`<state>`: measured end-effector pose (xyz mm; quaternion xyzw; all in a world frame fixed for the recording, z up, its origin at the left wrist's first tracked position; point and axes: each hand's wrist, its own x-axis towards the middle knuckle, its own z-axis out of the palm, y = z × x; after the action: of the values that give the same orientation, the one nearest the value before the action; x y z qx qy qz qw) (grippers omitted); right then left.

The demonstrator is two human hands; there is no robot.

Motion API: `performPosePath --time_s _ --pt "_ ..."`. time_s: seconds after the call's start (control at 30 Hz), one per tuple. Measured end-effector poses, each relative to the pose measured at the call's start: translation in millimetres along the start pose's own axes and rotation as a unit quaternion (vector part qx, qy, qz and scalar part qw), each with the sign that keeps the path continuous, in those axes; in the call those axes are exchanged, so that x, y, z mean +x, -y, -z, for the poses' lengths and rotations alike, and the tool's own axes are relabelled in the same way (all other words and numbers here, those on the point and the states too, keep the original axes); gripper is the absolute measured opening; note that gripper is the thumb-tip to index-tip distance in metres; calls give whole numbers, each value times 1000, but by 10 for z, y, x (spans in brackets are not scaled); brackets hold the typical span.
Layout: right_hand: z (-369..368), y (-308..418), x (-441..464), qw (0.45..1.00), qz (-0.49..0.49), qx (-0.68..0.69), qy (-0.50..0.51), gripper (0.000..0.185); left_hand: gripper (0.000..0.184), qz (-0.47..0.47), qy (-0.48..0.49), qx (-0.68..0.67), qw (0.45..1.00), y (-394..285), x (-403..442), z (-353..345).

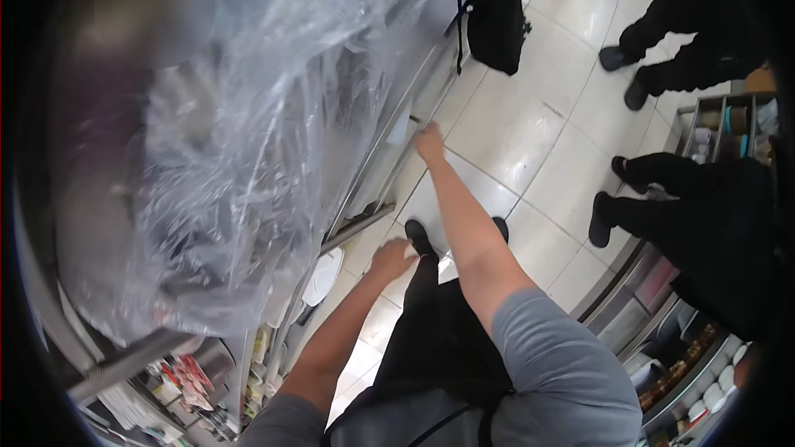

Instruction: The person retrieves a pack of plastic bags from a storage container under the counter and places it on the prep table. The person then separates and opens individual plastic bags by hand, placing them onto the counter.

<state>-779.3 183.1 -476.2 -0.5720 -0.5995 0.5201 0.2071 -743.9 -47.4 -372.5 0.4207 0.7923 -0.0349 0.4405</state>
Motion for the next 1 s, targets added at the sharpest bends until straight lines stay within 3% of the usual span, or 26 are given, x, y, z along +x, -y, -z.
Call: performPosePath --time_s 0.13,0.17,0.23,0.27,0.3,0.33,0.37,0.4,0.47,0.5,0.57,0.63,0.77,0.9,1.0 --pt "-741 -322 -138 981 151 -15 123 27 69 -7 -240 44 970 634 589 -135" --pt "-849 -409 -248 983 135 -13 124 27 73 6 -249 55 967 764 700 -134" --pt "-968 -416 -379 972 82 205 76 26 77 15 -253 72 965 911 943 -2" --pt "-1041 -400 -420 957 64 276 56 26 71 82 -228 4 970 942 1014 99" --pt "-1203 -336 -467 941 -74 330 -24 31 65 153 -203 -63 965 970 1033 156" --pt "-1354 -395 -481 898 -208 373 -105 36 65 156 -197 -61 966 1013 1051 151" --pt "-1427 -498 -493 844 -293 437 -103 41 64 179 -174 -58 967 1043 1065 158" --pt "-1441 -621 -527 842 -294 439 -103 41 63 199 -156 -54 966 1047 1087 188" --pt "-1290 -880 -602 800 -361 463 122 49 64 204 -158 -58 964 1036 1091 213" --pt "-1162 -946 -612 799 -364 462 121 49 66 194 -151 -50 968 1057 1081 220" --pt "-884 -1042 -602 836 -284 421 210 54 67 183 -143 -46 972 1058 1078 214" --pt "-726 -1293 -688 910 -257 315 87 57 72 205 -119 -46 970 1031 1060 243" --pt "196 -1795 -840 904 -389 158 78 65 78 192 -88 -80 974 1032 1063 283" --pt "872 -1841 -902 898 -393 189 57 58 81 205 -79 -74 973 1032 1083 296" --pt "1031 -1736 -1009 896 -389 211 48 42 82 203 -79 -73 973 1040 1068 292"
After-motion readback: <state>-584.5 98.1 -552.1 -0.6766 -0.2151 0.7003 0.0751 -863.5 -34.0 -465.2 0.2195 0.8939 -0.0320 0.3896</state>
